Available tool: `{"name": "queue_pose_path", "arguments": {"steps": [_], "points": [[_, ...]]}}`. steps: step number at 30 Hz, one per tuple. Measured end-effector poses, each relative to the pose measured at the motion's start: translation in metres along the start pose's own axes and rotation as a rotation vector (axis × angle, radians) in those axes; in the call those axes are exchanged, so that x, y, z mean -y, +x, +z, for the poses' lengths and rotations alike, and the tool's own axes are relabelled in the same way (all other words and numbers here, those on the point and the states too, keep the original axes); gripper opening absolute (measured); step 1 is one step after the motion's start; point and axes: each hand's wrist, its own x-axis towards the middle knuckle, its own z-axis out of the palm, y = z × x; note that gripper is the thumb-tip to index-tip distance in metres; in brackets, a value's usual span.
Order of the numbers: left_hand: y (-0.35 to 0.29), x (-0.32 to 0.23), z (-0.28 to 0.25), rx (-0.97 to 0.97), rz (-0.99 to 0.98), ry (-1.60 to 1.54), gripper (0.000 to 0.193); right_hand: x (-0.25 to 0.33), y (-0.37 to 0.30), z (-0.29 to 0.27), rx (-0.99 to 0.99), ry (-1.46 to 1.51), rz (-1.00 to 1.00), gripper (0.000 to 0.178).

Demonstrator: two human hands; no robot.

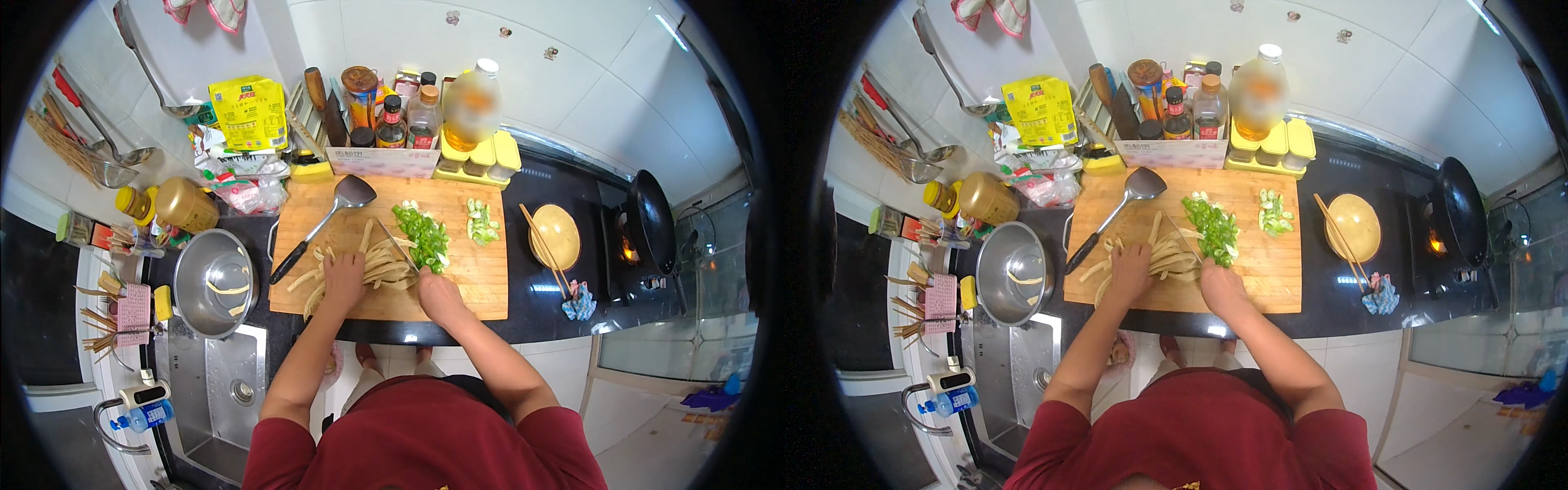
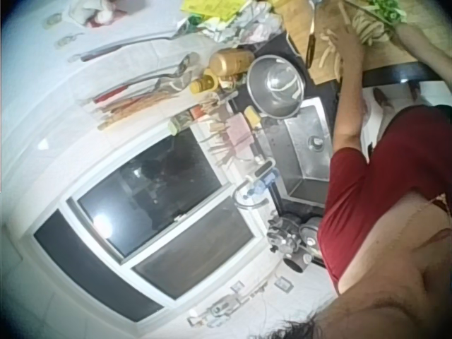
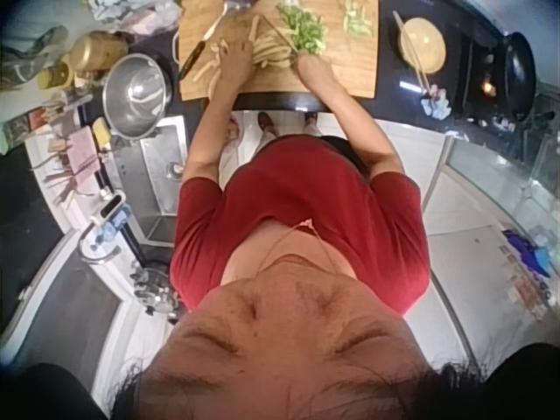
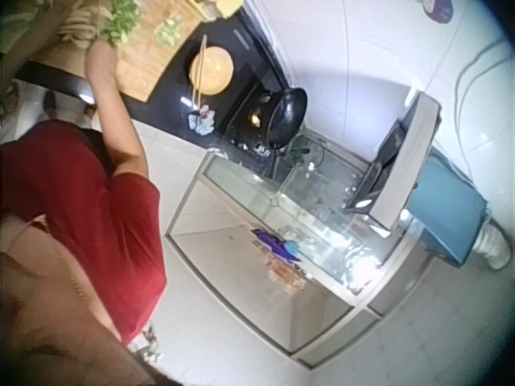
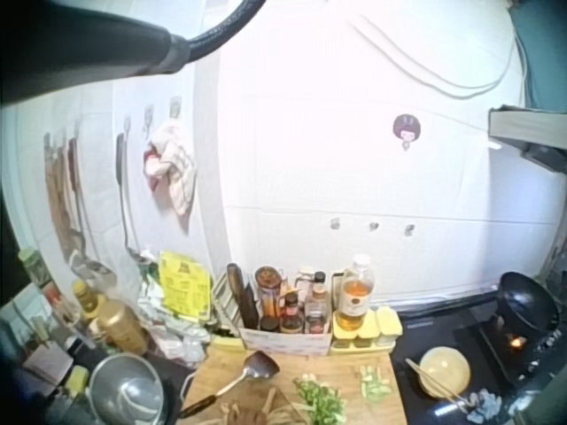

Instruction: The person pours a yellow liquid from a bowl into a pot on the stove and stirs it with a ladle. They then move the pot to the counter and proceed to chop green onions and a block of tofu on a wooden cutting board using a knife.

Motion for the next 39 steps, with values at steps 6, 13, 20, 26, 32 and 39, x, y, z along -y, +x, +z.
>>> {"name": "queue_pose_path", "arguments": {"steps": [6, 13, 20, 26, 32, 39], "points": [[0.014, -0.036, -0.021, 0.118, -0.198, 0.078, 0.090, -0.009, 0.012, 0.013, -0.064, 0.124, 0.031, 0.014], [0.020, -0.021, 0.008, -0.047, -0.203, -0.008, 0.064, -0.011, -0.011, -0.021, -0.148, 0.190, 0.078, 0.016], [0.022, -0.018, 0.022, -0.096, -0.139, 0.037, 0.055, 0.007, -0.040, -0.031, -0.040, 0.165, 0.015, 0.016], [0.022, -0.018, 0.022, -0.090, -0.084, 0.024, 0.049, 0.002, -0.020, -0.009, 0.001, 0.126, 0.020, 0.014], [0.022, -0.015, 0.032, -0.072, -0.057, 0.017, 0.049, 0.003, 0.016, 0.011, 0.012, 0.064, 0.021, 0.016], [0.021, -0.021, 0.003, 0.090, -0.135, -0.048, 0.071, 0.001, 0.025, 0.034, -0.077, 0.162, 0.137, 0.020]]}}
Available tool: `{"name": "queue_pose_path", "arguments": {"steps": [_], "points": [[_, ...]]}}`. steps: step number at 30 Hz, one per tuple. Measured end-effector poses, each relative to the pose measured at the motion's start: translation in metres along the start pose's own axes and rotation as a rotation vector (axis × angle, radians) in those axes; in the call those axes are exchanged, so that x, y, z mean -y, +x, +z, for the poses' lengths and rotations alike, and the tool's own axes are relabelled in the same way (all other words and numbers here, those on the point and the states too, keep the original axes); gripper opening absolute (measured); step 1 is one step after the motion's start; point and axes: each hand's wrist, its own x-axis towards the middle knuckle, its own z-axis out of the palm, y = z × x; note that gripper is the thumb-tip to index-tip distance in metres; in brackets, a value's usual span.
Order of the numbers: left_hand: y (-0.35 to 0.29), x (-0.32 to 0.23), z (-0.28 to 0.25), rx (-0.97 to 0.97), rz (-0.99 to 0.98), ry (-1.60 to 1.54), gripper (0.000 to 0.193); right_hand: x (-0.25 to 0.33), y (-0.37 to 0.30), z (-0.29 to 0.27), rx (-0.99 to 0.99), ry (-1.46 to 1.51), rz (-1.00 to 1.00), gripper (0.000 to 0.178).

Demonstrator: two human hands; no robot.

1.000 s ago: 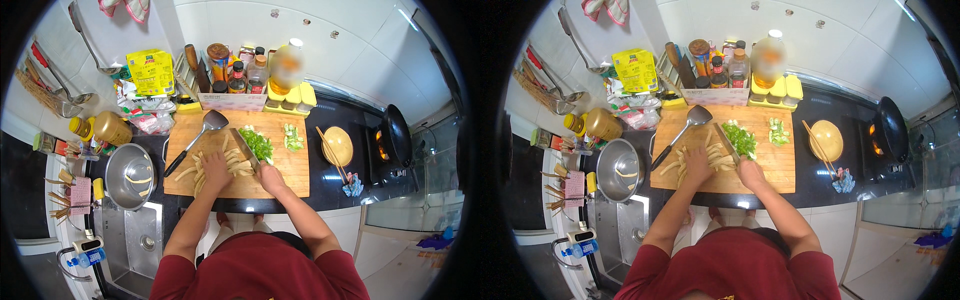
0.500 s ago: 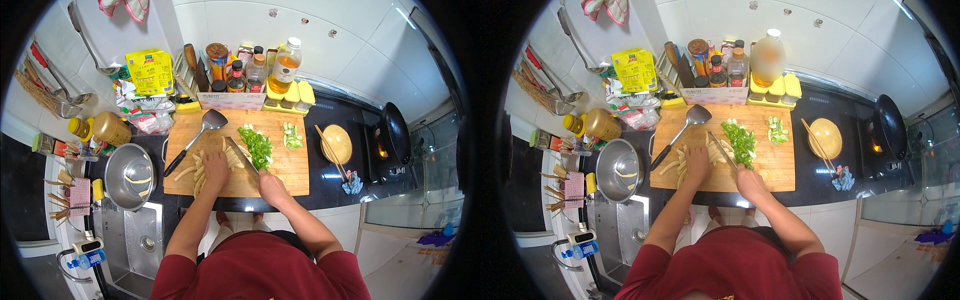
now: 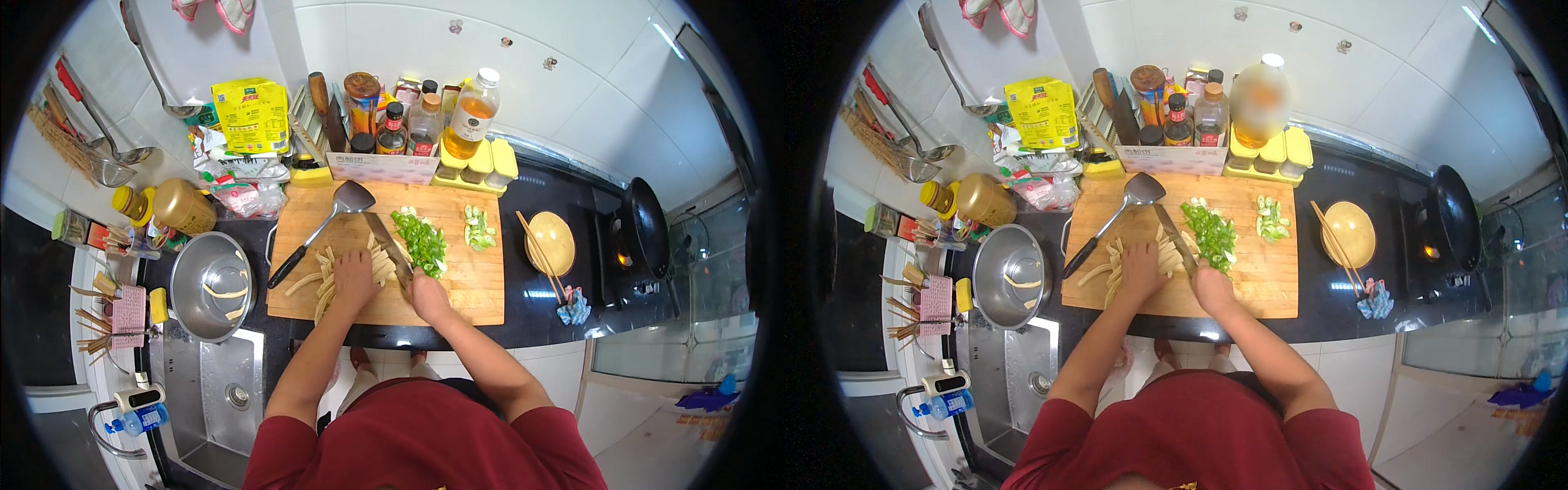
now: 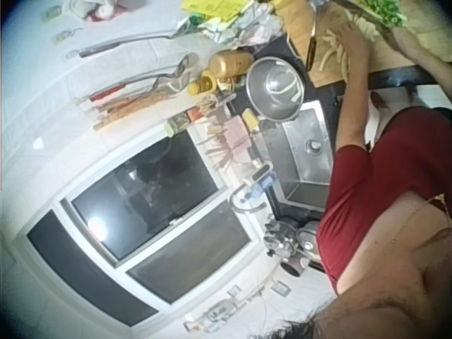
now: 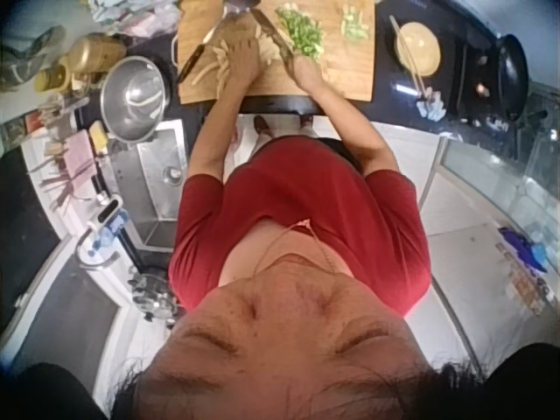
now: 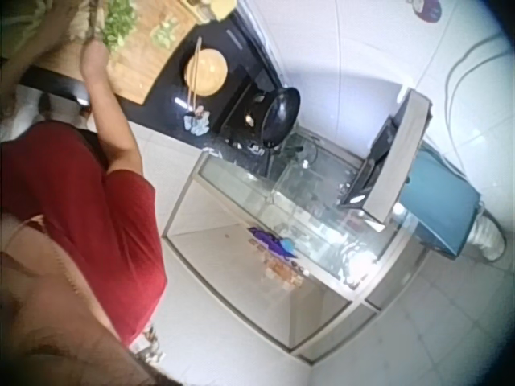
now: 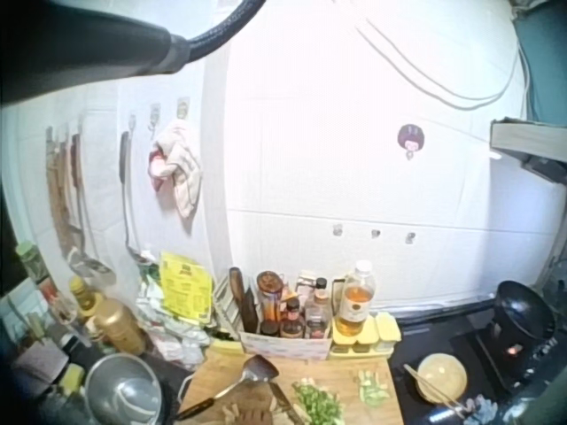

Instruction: The person pours a yellow liquid from a bowl into a pot on the stove and stirs it with a ladle. They then move the pot to the counter and proceed to chop green onions and a block of tofu on a wooden cutting board using a knife.

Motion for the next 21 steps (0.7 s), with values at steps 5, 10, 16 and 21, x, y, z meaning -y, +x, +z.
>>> {"name": "queue_pose_path", "arguments": {"steps": [5, 10, 16, 21], "points": [[-0.011, 0.007, -0.016, -0.227, 0.126, 0.023, 0.080, -0.008, -0.004, -0.021, 0.012, 0.108, -0.022, 0.025], [0.013, 0.044, -0.028, -0.092, 0.015, -0.247, 0.050, -0.011, -0.021, -0.036, -0.049, 0.126, -0.022, 0.025], [0.048, 0.094, -0.009, -0.226, 0.007, -0.133, 0.032, -0.015, -0.039, -0.054, -0.068, 0.118, 0.009, 0.027], [0.048, 0.086, -0.027, -0.127, -0.008, -0.197, 0.042, -0.022, -0.060, -0.064, -0.069, 0.086, 0.040, 0.023]]}}
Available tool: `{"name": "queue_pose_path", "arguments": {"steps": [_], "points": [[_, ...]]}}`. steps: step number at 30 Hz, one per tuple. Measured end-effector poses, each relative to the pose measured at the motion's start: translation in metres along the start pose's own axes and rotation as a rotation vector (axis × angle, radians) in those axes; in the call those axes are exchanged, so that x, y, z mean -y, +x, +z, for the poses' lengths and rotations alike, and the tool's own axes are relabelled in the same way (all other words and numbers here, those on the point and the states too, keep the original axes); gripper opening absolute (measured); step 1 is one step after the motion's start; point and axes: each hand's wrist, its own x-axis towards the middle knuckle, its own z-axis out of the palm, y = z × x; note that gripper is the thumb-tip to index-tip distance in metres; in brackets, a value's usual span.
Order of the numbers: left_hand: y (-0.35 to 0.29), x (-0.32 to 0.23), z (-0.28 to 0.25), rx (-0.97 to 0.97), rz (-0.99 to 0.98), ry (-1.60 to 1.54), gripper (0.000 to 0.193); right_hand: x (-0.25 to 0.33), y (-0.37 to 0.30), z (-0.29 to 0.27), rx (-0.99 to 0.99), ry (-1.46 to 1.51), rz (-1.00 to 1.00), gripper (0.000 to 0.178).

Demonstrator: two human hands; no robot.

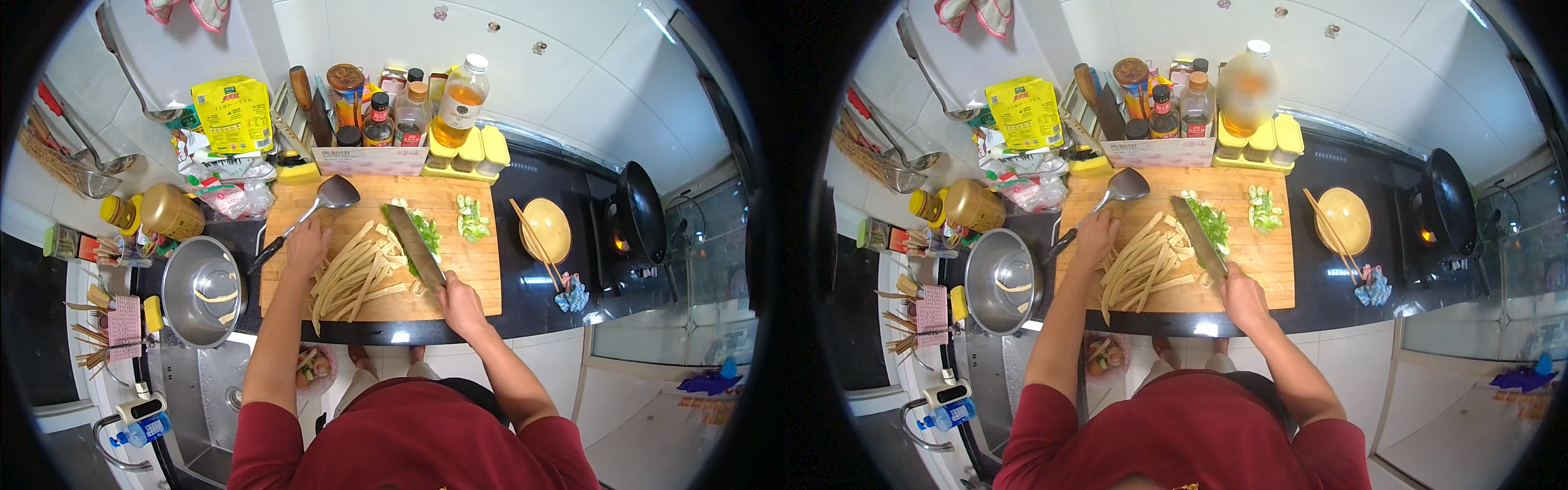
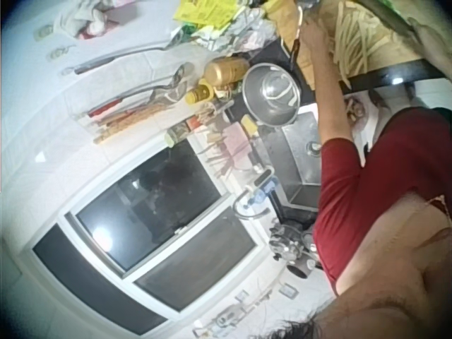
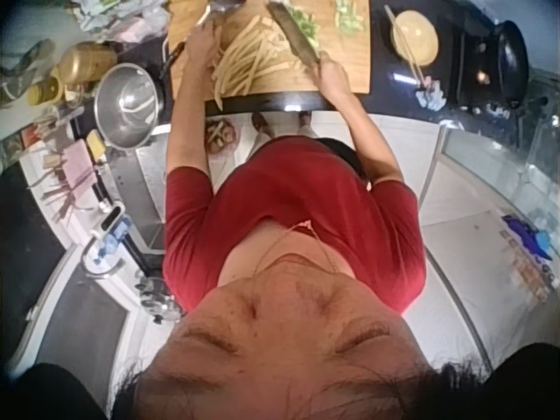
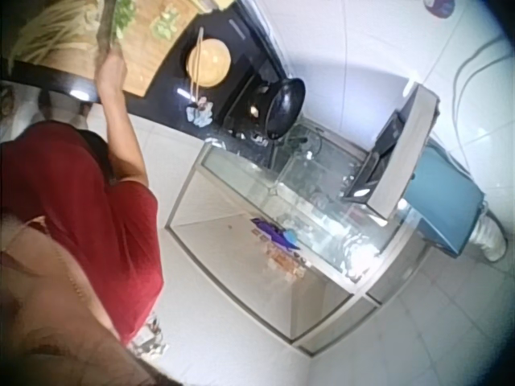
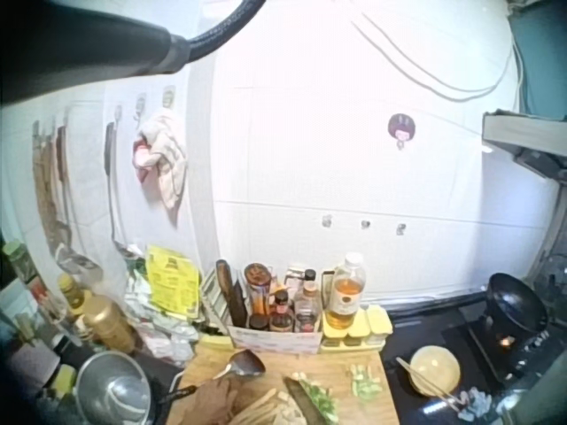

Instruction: The person pours a yellow liquid from a bowl into a pot on the stove and stirs it with a ladle. They then move the pot to the counter and proceed to chop green onions and a block of tofu on a wooden cutting board using a knife.

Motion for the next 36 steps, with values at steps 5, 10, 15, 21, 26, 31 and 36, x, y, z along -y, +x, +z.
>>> {"name": "queue_pose_path", "arguments": {"steps": [5, 10, 15, 21, 26, 31, 36], "points": [[-0.043, -0.048, 0.005, 0.065, 0.121, 0.065, 0.091, -0.010, -0.027, -0.008, 0.059, -0.064, 0.012, 0.020], [-0.068, -0.079, 0.008, 0.230, 0.139, 0.115, 0.118, -0.015, -0.034, -0.009, 0.024, -0.071, 0.004, 0.018], [-0.081, -0.066, 0.023, 0.118, 0.176, 0.186, 0.103, -0.012, -0.028, -0.001, 0.019, -0.076, -0.045, 0.017], [-0.085, -0.057, 0.035, 0.070, 0.173, 0.171, 0.087, 0.015, -0.028, 0.011, 0.071, -0.060, -0.125, 0.019], [-0.082, -0.060, 0.037, 0.041, 0.177, 0.190, 0.073, 0.022, -0.017, 0.024, 0.108, -0.108, -0.127, 0.015], [-0.080, -0.055, 0.047, -0.004, 0.223, 0.197, 0.065, 0.026, -0.002, 0.031, 0.147, -0.155, -0.125, 0.016], [-0.077, -0.058, 0.044, 0.020, 0.243, 0.210, 0.062, 0.030, 0.030, 0.037, 0.216, -0.205, -0.168, 0.017]]}}
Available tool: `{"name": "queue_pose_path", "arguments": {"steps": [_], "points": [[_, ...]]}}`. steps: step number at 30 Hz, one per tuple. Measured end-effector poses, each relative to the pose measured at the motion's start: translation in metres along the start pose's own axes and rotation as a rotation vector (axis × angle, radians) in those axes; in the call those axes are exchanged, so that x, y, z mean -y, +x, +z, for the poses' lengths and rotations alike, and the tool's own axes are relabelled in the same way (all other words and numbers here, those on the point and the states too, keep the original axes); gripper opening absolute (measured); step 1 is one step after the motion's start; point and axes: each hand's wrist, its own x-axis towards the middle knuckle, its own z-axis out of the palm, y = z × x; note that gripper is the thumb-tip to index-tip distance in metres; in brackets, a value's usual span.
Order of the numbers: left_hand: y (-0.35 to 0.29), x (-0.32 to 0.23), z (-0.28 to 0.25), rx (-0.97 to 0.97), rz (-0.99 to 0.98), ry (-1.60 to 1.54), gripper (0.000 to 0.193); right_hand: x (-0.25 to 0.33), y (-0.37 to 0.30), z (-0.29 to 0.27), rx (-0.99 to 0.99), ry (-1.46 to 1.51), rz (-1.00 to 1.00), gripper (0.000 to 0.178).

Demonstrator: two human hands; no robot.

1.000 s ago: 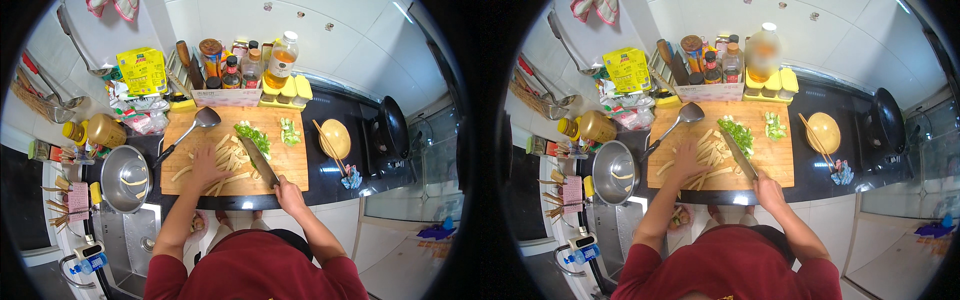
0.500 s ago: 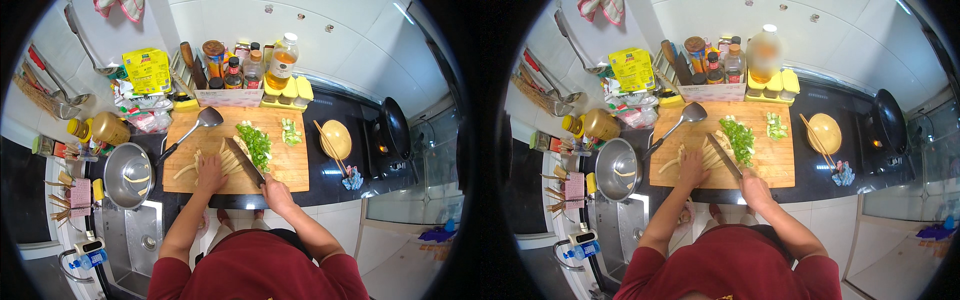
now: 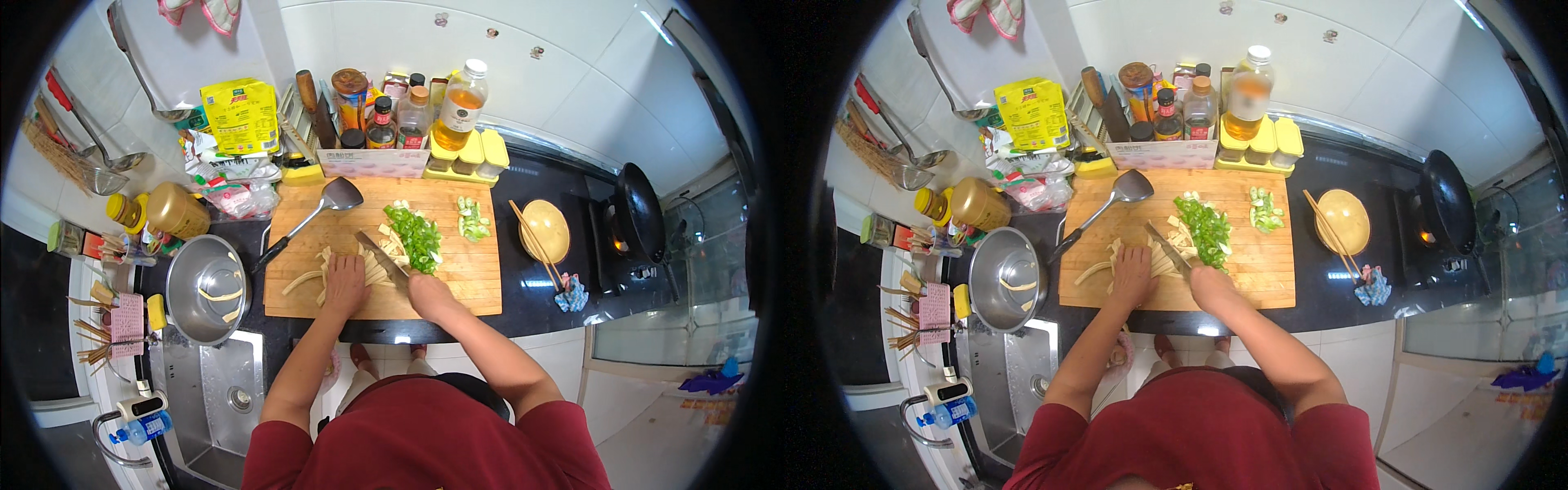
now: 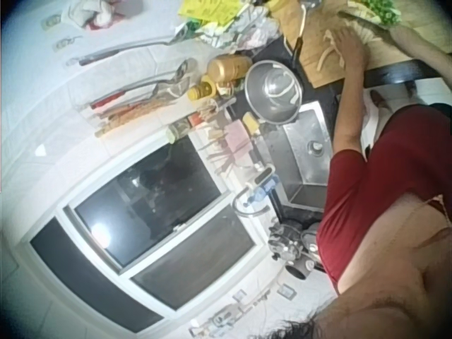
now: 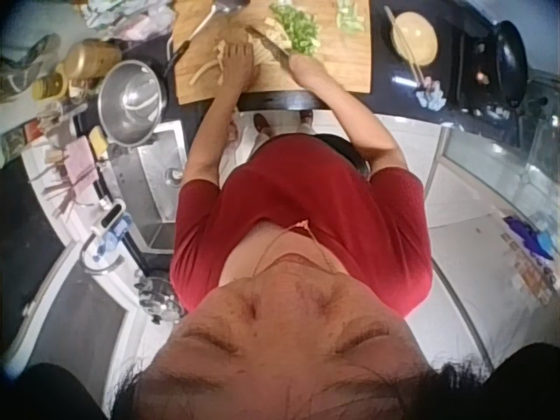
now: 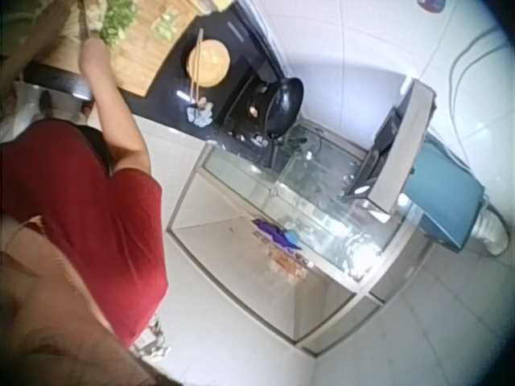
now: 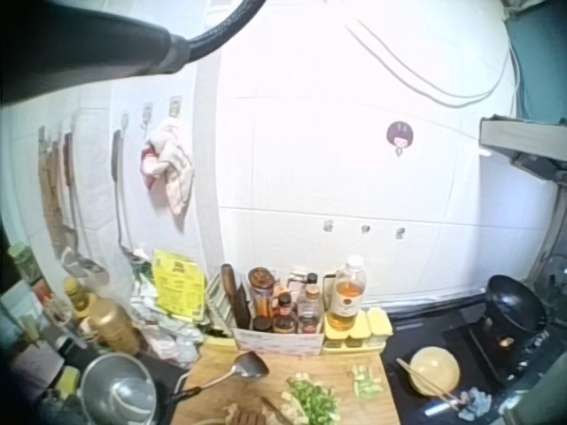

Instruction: The person pours a yellow liquid from a bowl into a pot on the stove and stirs it with a ladle. They then move the pot to the counter and proceed to chop green onions and a block of tofu on a wooden cutting board using a knife.

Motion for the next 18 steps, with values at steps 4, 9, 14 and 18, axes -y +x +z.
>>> {"name": "queue_pose_path", "arguments": {"steps": [4, 9, 14, 18], "points": [[0.001, -0.003, -0.003, 0.001, -0.002, -0.071, 0.059, 0.000, 0.012, 0.039, -0.107, 0.039, 0.068, 0.018], [0.006, -0.001, 0.002, -0.032, -0.063, -0.063, 0.066, -0.012, 0.020, 0.027, -0.146, 0.228, 0.051, 0.024], [0.020, 0.001, -0.005, 0.058, -0.162, -0.041, 0.093, 0.005, -0.001, -0.013, -0.178, 0.145, 0.087, 0.025], [0.009, 0.005, -0.031, -0.015, -0.136, -0.078, 0.104, 0.022, -0.027, -0.039, -0.135, 0.129, 0.064, 0.021]]}}
